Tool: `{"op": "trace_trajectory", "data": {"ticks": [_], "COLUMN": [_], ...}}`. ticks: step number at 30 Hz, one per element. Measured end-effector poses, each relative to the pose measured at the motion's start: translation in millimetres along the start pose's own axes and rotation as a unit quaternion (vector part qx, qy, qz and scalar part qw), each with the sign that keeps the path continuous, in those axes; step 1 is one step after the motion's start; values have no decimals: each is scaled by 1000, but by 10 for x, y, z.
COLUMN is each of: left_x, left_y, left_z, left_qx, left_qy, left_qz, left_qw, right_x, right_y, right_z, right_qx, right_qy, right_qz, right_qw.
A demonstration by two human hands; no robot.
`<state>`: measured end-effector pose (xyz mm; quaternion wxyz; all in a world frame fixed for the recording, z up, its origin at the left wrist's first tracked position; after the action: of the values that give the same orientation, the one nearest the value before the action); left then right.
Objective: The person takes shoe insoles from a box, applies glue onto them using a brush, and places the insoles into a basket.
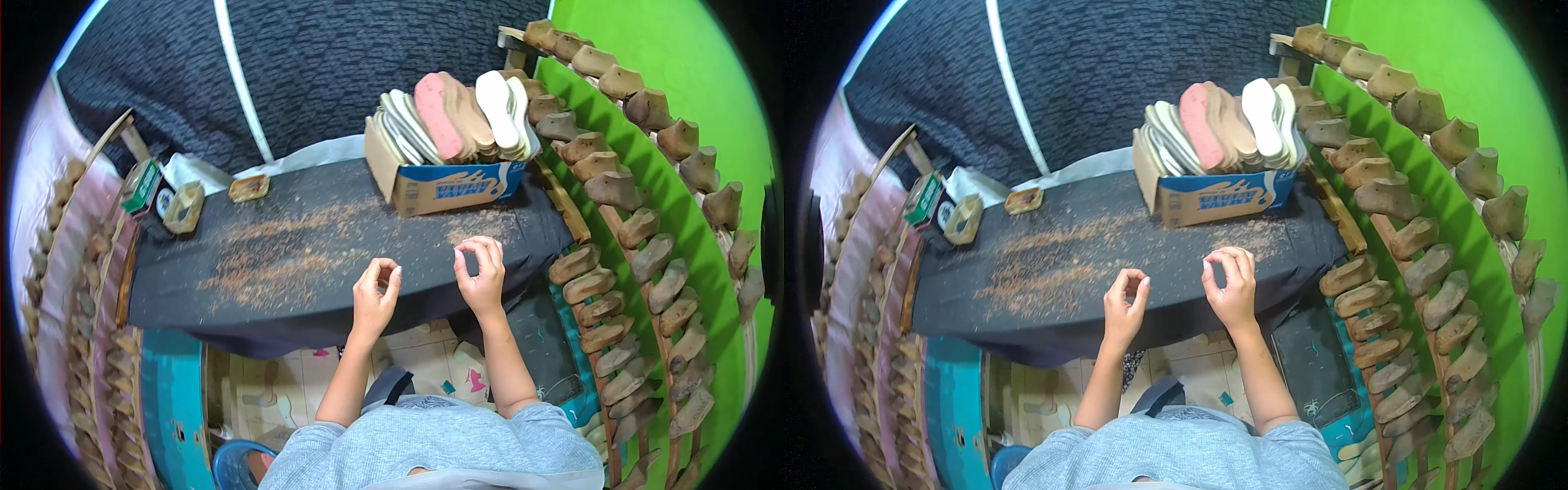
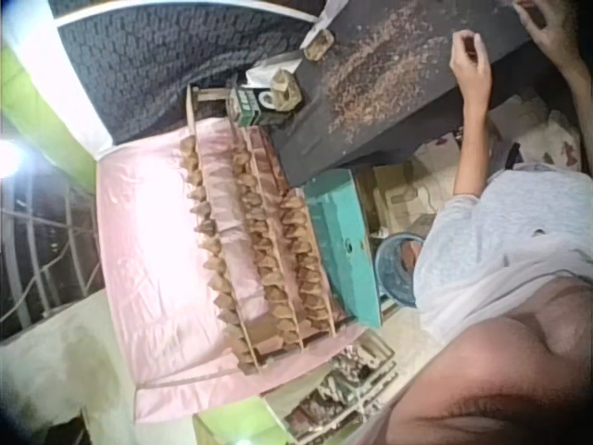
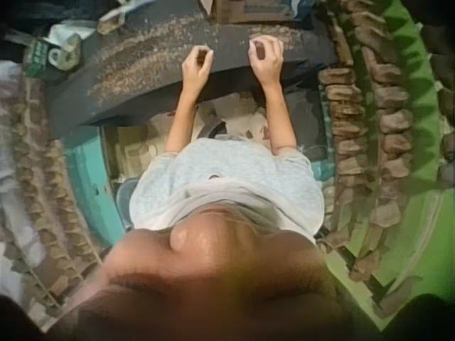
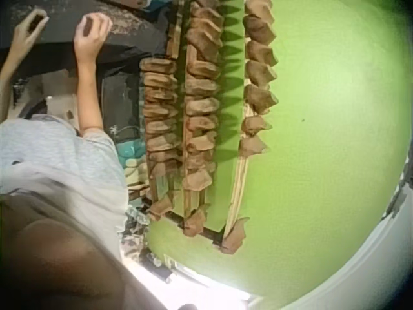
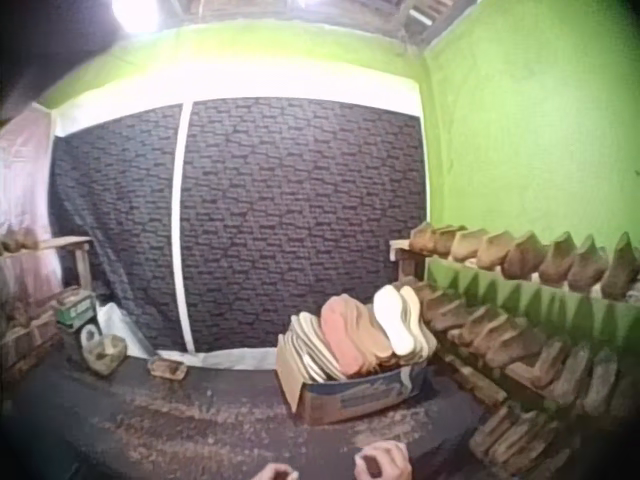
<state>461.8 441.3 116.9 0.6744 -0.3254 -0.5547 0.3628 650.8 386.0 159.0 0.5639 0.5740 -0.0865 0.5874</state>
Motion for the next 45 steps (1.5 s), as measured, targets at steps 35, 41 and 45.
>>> {"op": "trace_trajectory", "data": {"ticks": [35,41,45], "left_x": [2190,2178,2021], "left_y": [-216,-258,-180], "left_z": [-2435,-1966,-1616], "left_qx": [61,72,-130], "left_qy": [25,-161,-193], "left_qz": [-277,-260,-147], "left_qw": [959,949,961], "right_x": [1677,1725,1747], "right_y": [-1802,-1744,-1556], "right_z": [210,34,-207], "right_qx": [-100,27,112], "right_qy": [-97,-58,-11], "right_qz": [5,-29,-22], "right_qw": [990,998,993]}}
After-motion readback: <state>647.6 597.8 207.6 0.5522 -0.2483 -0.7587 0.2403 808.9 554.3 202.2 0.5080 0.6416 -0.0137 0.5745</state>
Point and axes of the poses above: each hand's wrist, its own x-axis towards the middle knuckle, its own z-axis out of the back of the hand, y = z × x, the point moved 6 cm from there along x, towards the middle knuckle, and after that the axes turned 4 degrees about -z, right-handed, at the moved point
